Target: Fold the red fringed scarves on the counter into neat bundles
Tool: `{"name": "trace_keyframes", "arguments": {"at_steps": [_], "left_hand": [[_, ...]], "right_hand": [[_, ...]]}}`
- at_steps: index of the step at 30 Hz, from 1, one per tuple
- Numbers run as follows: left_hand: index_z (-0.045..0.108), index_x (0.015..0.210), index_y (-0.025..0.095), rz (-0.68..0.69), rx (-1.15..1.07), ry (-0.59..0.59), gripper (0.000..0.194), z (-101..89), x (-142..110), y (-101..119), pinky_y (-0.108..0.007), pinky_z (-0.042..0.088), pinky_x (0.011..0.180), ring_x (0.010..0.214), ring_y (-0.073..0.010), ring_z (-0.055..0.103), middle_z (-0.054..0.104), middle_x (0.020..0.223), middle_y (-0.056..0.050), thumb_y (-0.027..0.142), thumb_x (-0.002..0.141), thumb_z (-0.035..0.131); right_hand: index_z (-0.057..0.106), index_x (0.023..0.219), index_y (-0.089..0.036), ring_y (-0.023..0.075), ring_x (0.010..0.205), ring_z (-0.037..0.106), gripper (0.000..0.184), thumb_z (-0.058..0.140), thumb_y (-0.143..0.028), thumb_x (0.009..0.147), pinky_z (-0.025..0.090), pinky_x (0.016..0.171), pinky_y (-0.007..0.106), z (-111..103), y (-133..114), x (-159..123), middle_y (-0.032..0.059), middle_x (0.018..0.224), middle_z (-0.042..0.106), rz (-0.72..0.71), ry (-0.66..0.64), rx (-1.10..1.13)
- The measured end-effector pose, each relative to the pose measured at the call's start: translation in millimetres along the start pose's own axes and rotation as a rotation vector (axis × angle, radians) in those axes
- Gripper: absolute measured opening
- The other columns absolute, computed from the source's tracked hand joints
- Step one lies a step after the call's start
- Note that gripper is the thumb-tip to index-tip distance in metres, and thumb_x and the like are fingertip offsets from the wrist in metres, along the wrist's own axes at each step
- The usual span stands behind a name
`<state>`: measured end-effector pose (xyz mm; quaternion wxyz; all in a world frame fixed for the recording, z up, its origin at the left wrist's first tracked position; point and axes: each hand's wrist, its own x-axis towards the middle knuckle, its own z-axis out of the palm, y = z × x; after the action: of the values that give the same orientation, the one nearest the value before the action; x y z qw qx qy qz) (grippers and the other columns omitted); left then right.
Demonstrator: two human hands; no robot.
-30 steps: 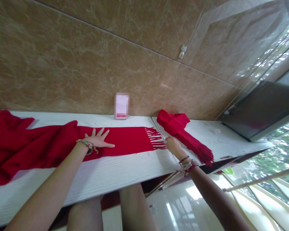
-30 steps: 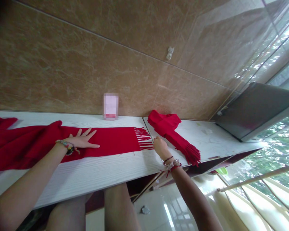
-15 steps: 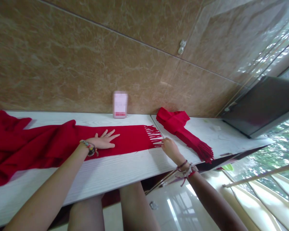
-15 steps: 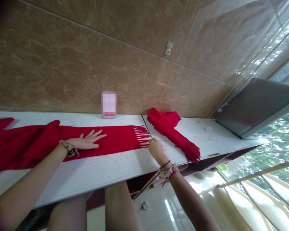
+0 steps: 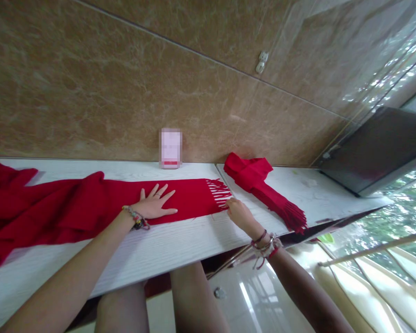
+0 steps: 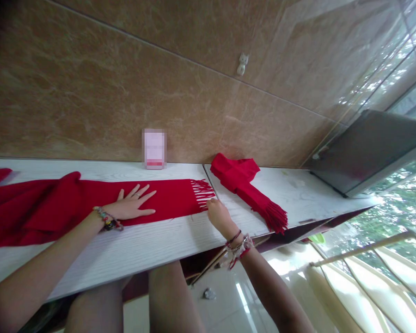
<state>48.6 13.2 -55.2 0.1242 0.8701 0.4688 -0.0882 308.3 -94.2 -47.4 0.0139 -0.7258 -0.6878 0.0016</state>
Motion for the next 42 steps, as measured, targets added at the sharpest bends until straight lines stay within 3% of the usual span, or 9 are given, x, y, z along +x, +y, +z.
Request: {"name": "trace_keyframes", "arguments": {"at_steps": [6, 9, 12, 16, 24, 29, 33, 39, 42], "left_hand": [[0.013, 0.137, 0.027, 0.009, -0.006, -0.019, 0.081, -1.4, 0.5, -3.0, -0.061, 0.002, 0.096, 0.129, -0.0322, -0.006, -0.001, 0.144, -0.006, 0.069, 0.07, 0.032], [0.014, 0.137, 0.027, 0.01, -0.018, -0.022, 0.081, -1.6, 0.1, -3.2, -0.061, 0.002, 0.096, 0.129, -0.0322, -0.007, -0.002, 0.144, -0.006, 0.068, 0.07, 0.033], [0.013, 0.137, 0.027, 0.011, -0.015, -0.019, 0.081, -1.0, -0.1, -3.2, -0.061, 0.002, 0.096, 0.129, -0.0315, -0.008, -0.002, 0.144, -0.006, 0.068, 0.07, 0.033], [0.012, 0.137, 0.028, 0.003, -0.008, -0.027, 0.082, -1.5, -0.8, -3.1, -0.061, 0.002, 0.096, 0.129, -0.0308, -0.008, -0.002, 0.144, -0.006, 0.069, 0.069, 0.032], [0.012, 0.136, 0.029, 0.008, -0.029, -0.025, 0.082, -2.0, -0.4, -2.9, -0.062, 0.002, 0.095, 0.129, -0.0323, -0.007, -0.002, 0.144, -0.005, 0.07, 0.069, 0.033], [0.014, 0.136, 0.028, 0.006, -0.031, -0.019, 0.081, -1.5, -0.6, -3.2, -0.061, 0.002, 0.096, 0.129, -0.032, -0.006, -0.001, 0.144, -0.005, 0.069, 0.069, 0.034], [0.013, 0.137, 0.028, 0.017, -0.029, -0.026, 0.081, -1.1, 0.0, -4.3, -0.062, 0.002, 0.095, 0.129, -0.0308, -0.007, -0.002, 0.144, -0.006, 0.068, 0.07, 0.034], [0.012, 0.137, 0.028, 0.019, -0.042, -0.033, 0.082, -0.3, 1.2, -5.4, -0.062, 0.001, 0.095, 0.129, -0.0305, -0.008, -0.004, 0.144, -0.005, 0.07, 0.069, 0.033], [0.013, 0.137, 0.028, 0.018, -0.046, -0.034, 0.082, 0.2, 1.6, -5.5, -0.062, 0.001, 0.095, 0.129, -0.0306, -0.008, -0.004, 0.144, -0.006, 0.07, 0.069, 0.033]], "right_hand": [[0.061, 0.081, -0.009, 0.0154, 0.079, 0.057, 0.028, 0.04, 0.003, 0.067, 0.039, 0.071, 0.021, -13.2, 48.6, -1.6, 0.0103, 0.085, 0.062, 0.084, 0.026, -0.031], [0.061, 0.084, -0.012, 0.0136, 0.082, 0.056, 0.029, 0.039, 0.0, 0.07, 0.039, 0.074, 0.02, -18.5, 38.9, 10.4, 0.0078, 0.088, 0.063, 0.028, 0.081, -0.005], [0.061, 0.09, -0.013, 0.0132, 0.085, 0.055, 0.029, 0.04, -0.003, 0.072, 0.039, 0.076, 0.02, -17.3, 8.9, 32.4, 0.0071, 0.093, 0.062, -0.095, 0.175, 0.069], [0.061, 0.093, -0.013, 0.0133, 0.087, 0.056, 0.029, 0.044, -0.005, 0.072, 0.039, 0.076, 0.018, -7.2, -18.3, 62.8, 0.0063, 0.092, 0.064, -0.099, 0.118, 0.06], [0.065, 0.079, -0.005, 0.0197, 0.075, 0.06, 0.02, 0.046, -0.006, 0.073, 0.041, 0.067, 0.024, -4.0, 32.5, 73.0, 0.0158, 0.08, 0.064, 0.119, 0.076, -0.066], [0.063, 0.092, -0.012, 0.0144, 0.087, 0.057, 0.026, 0.044, -0.007, 0.075, 0.039, 0.076, 0.019, -7.8, 5.7, 85.0, 0.0096, 0.095, 0.063, 0.002, 0.121, -0.024], [0.065, 0.087, -0.014, 0.0133, 0.083, 0.058, 0.024, 0.048, -0.007, 0.072, 0.039, 0.074, 0.017, 2.8, -15.3, 94.7, 0.0065, 0.089, 0.066, -0.036, 0.097, 0.0], [0.067, 0.081, -0.005, 0.0202, 0.08, 0.061, 0.026, 0.042, -0.003, 0.072, 0.042, 0.069, 0.023, -1.4, 31.3, 88.0, 0.0165, 0.082, 0.066, 0.108, 0.096, -0.065], [0.066, 0.084, -0.004, 0.0192, 0.083, 0.06, 0.028, 0.04, -0.005, 0.075, 0.041, 0.071, 0.023, -11.6, 34.9, 88.5, 0.0164, 0.086, 0.066, 0.097, 0.118, -0.075]]}}
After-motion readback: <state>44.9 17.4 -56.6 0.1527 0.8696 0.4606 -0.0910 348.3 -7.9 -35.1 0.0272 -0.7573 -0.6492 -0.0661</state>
